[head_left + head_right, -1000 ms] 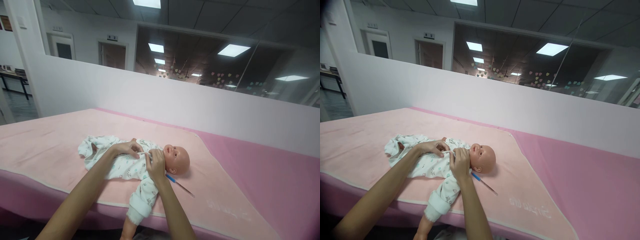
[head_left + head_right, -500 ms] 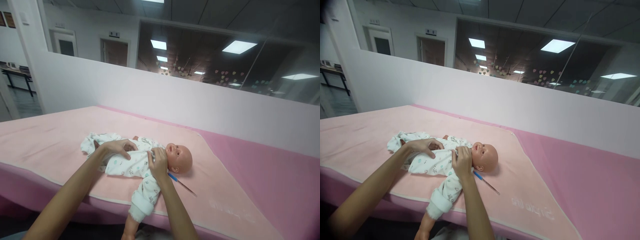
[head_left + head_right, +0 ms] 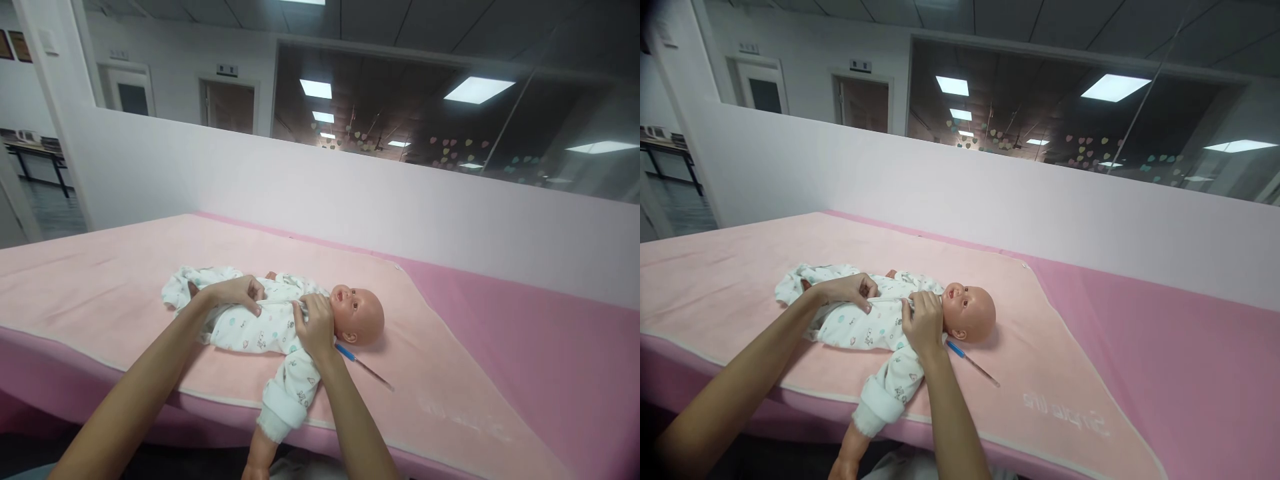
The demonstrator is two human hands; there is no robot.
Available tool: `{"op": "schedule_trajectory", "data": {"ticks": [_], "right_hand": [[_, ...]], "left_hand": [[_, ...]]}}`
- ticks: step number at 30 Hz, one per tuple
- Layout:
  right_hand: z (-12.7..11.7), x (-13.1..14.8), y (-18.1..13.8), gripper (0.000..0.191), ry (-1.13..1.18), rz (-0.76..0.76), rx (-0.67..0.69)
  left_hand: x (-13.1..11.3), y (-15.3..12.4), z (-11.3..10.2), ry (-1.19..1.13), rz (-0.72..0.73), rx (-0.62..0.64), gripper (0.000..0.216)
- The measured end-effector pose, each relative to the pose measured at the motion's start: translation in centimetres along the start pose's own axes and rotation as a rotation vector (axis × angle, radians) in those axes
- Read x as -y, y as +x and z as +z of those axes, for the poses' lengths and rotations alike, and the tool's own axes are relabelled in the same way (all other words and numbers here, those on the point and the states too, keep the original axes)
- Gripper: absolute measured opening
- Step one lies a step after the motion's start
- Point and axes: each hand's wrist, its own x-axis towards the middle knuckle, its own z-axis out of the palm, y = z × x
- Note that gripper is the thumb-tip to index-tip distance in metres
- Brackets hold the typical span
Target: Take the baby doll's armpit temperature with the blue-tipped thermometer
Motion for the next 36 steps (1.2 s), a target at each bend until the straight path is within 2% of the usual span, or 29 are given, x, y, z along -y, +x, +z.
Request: {"op": "schedule_trajectory", "data": {"ticks": [8, 17, 27, 31, 36], "right_hand": [[0.1, -0.1, -0.1, 0.013, -0.008, 0.001, -0.006], [0.1, 0.0, 0.0, 0.014, -0.013, 0.002, -0.028], [0.2, -0.1, 0.0, 0.014, -0.021, -0.001, -0.017], [0.2, -0.1, -0.1, 0.015, -0.026, -0.002, -0.017], [0.3, -0.2, -0.1, 0.015, -0.022, -0.008, -0.021]], "left_hand": [[0.1, 0.1, 0.0, -0.012, -0.013, -0.061, 0.030], [-0.4, -0.3, 0.1, -0.104, -0.011, -0.091, 0.017], [-0.5, -0.5, -0.2, 0.023, 0.044, 0.047, 0.014], [-0.9, -0.6, -0.1, -0.006, 0.069, 0.144, 0.028], [-1.3, -0.8, 0.1, 0.025, 0.082, 0.138, 0.028]]}}
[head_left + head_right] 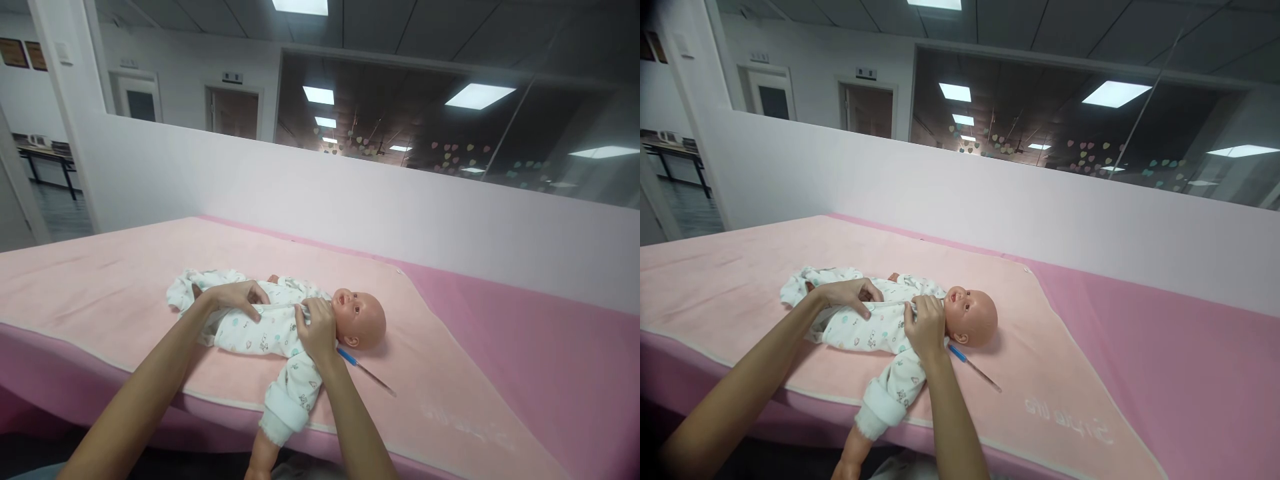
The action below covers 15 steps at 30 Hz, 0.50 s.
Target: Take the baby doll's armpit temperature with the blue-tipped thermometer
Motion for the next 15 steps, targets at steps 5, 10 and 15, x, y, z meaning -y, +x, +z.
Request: {"op": "schedule_trajectory", "data": {"ticks": [5, 10, 15], "right_hand": [[0.05, -0.09, -0.07, 0.014, -0.003, 0.006, 0.008], [0.07, -0.08, -0.05, 0.015, 0.004, 0.000, 0.002], [-0.02, 0.03, -0.01, 0.018, -0.004, 0.000, -0.003]], "left_hand": [[0.05, -0.03, -0.01, 0.015, -0.011, -0.018, 0.024], [0.33, 0.09, -0.01, 0.047, -0.030, -0.062, 0.017], [0.48, 0.28, 0.05, 0.103, 0.003, -0.084, 0.013]]}}
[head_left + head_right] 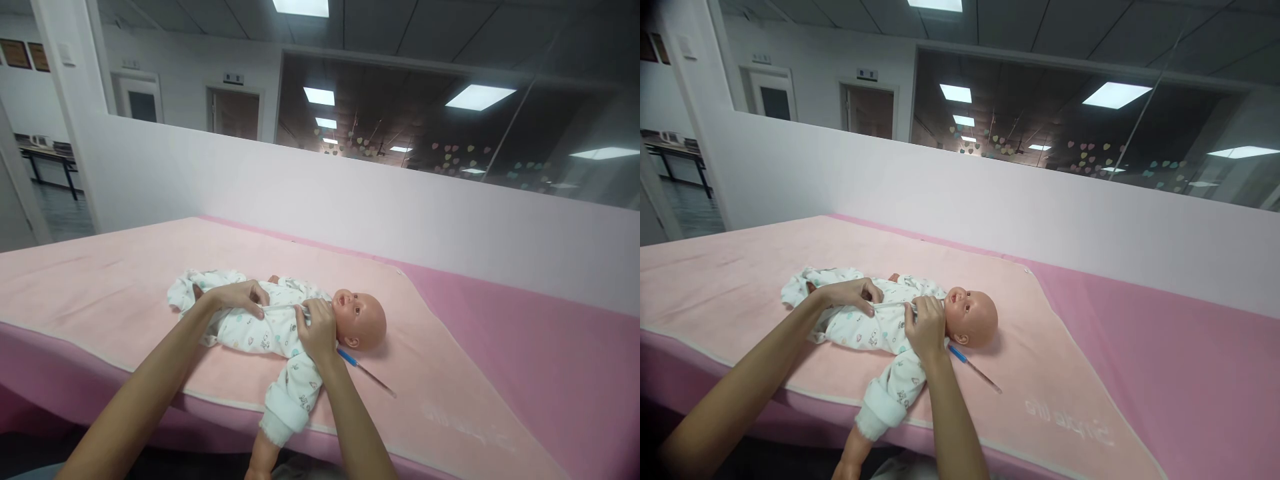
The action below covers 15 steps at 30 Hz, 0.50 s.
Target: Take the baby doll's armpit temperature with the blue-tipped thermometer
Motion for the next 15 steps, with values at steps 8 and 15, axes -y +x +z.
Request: {"op": "schedule_trajectory", "data": {"ticks": [8, 15], "right_hand": [[-0.10, 0.02, -0.03, 0.019, -0.013, 0.002, 0.008], [-0.10, 0.09, -0.05, 0.018, -0.007, 0.011, -0.014]], "left_hand": [[-0.10, -0.21, -0.03, -0.072, -0.014, 0.024, 0.018], [-0.33, -0.35, 0.01, -0.071, -0.043, 0.009, 0.023]]}}
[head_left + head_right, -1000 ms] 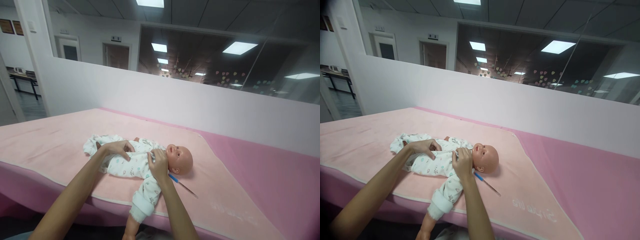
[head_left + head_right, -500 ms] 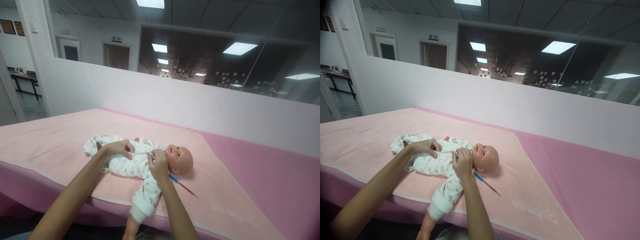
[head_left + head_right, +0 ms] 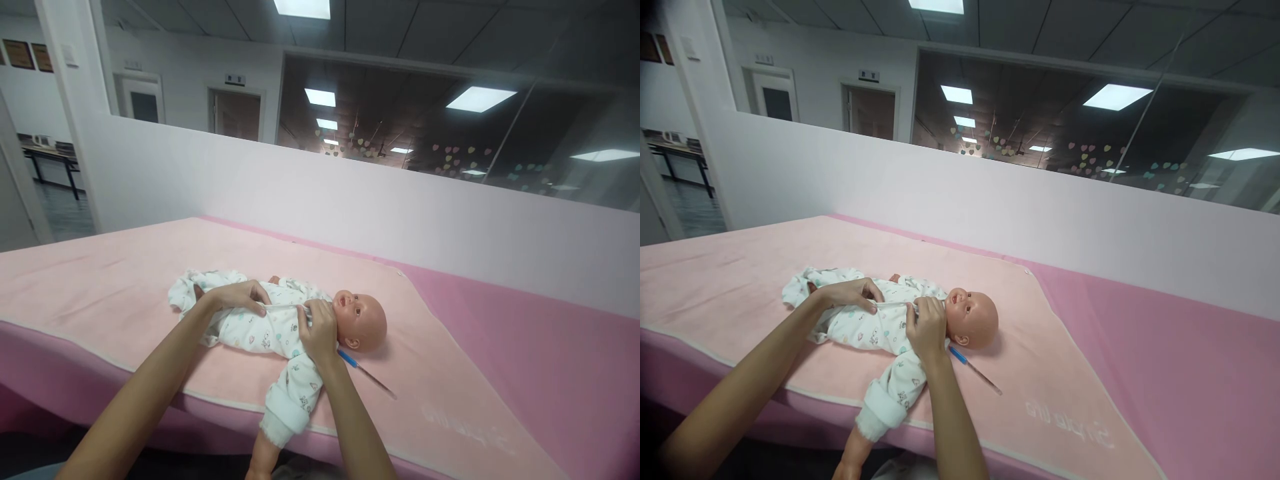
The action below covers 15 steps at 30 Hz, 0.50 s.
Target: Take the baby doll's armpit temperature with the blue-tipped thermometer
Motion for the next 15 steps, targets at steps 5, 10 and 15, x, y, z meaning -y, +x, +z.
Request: {"op": "schedule_trajectory", "data": {"ticks": [5, 10, 15], "right_hand": [[-0.15, 0.02, -0.02, 0.017, 0.032, 0.008, -0.011], [-0.28, 0.14, -0.04, 0.016, 0.046, 0.040, 0.007], [-0.17, 0.12, 0.00, 0.015, 0.059, 0.031, -0.014]], "left_hand": [[0.37, 0.28, -0.10, 0.029, 0.002, -0.053, 0.029], [0.29, 0.29, -0.09, 0.050, -0.002, -0.043, 0.025], [0.11, 0.29, 0.02, 0.053, 0.010, -0.051, 0.026]]}}
